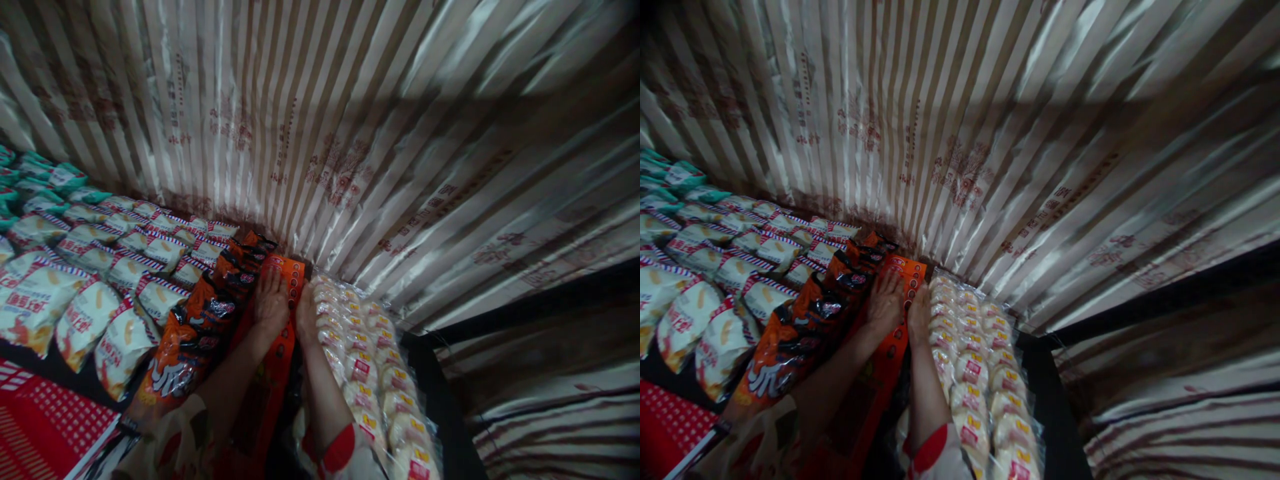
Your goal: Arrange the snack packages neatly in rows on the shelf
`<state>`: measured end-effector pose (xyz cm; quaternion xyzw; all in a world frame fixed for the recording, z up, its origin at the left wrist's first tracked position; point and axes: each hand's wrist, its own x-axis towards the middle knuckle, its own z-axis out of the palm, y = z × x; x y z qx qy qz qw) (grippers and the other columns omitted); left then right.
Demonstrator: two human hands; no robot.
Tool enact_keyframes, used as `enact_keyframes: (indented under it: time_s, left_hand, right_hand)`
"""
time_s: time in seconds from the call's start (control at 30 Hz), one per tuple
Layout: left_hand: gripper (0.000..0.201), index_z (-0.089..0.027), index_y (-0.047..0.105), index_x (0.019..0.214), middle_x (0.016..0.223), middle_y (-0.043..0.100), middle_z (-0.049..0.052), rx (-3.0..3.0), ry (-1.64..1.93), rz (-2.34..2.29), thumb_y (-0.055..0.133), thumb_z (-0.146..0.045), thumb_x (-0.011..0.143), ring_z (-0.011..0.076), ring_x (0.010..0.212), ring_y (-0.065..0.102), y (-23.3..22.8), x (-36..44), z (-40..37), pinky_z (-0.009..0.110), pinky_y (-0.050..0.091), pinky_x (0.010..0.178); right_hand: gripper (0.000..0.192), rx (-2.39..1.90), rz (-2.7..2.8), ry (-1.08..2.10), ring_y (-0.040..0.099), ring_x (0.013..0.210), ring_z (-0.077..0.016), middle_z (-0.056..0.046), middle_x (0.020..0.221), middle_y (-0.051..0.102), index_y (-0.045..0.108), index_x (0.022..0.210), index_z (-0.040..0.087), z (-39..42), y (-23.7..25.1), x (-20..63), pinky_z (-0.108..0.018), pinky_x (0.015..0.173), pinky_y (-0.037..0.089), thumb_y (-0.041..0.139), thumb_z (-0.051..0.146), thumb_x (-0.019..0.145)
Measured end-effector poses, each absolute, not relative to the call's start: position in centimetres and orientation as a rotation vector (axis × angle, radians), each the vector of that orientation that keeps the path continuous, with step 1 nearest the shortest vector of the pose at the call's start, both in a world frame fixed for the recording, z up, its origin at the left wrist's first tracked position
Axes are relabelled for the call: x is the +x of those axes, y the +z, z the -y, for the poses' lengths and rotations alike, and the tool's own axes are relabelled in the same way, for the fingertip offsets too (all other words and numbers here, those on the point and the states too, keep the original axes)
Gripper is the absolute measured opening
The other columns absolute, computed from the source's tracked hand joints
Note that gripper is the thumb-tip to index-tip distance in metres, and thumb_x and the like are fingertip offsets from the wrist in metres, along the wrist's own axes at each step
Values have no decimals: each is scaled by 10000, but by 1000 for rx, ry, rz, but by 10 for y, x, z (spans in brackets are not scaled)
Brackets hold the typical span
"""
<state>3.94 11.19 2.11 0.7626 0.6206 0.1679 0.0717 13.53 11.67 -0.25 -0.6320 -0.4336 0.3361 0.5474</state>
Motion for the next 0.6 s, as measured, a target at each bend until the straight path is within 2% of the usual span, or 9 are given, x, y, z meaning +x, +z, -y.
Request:
enact_keyframes:
  time_s: [0.23, 0.4, 0.6]
  left_hand:
    - [487, -126, 462, 1357, 1478, 358, 130, 2272, 476, -1823, 367, -302, 913, 279, 1408, 229, 17, 38, -99, 507, 134, 1154]
    - [474, -149, 483, 1340, 1446, 419, 114, 2283, 537, -1844, 374, -307, 907, 269, 1390, 277, 11, 37, -99, 502, 160, 1148]
    - [465, -136, 492, 1330, 1436, 431, 127, 2272, 579, -1883, 376, -295, 909, 270, 1379, 303, 9, 36, -98, 491, 210, 1137]
  right_hand:
    - [820, -1617, 1040, 792, 311, 1379, -193, -116, 1465, 385, 458, 1360, 104, -100, 6, 135, -327, 1144, 199, 221, 698, 846]
    - [752, -1595, 1103, 823, 420, 1309, -197, -100, 1390, 493, 505, 1321, 141, -89, 14, 132, -345, 1105, 276, 187, 658, 876]
    - [734, -1587, 1059, 800, 505, 1232, -228, -138, 1315, 561, 556, 1260, 119, -83, 20, 131, -366, 1045, 355, 205, 639, 880]
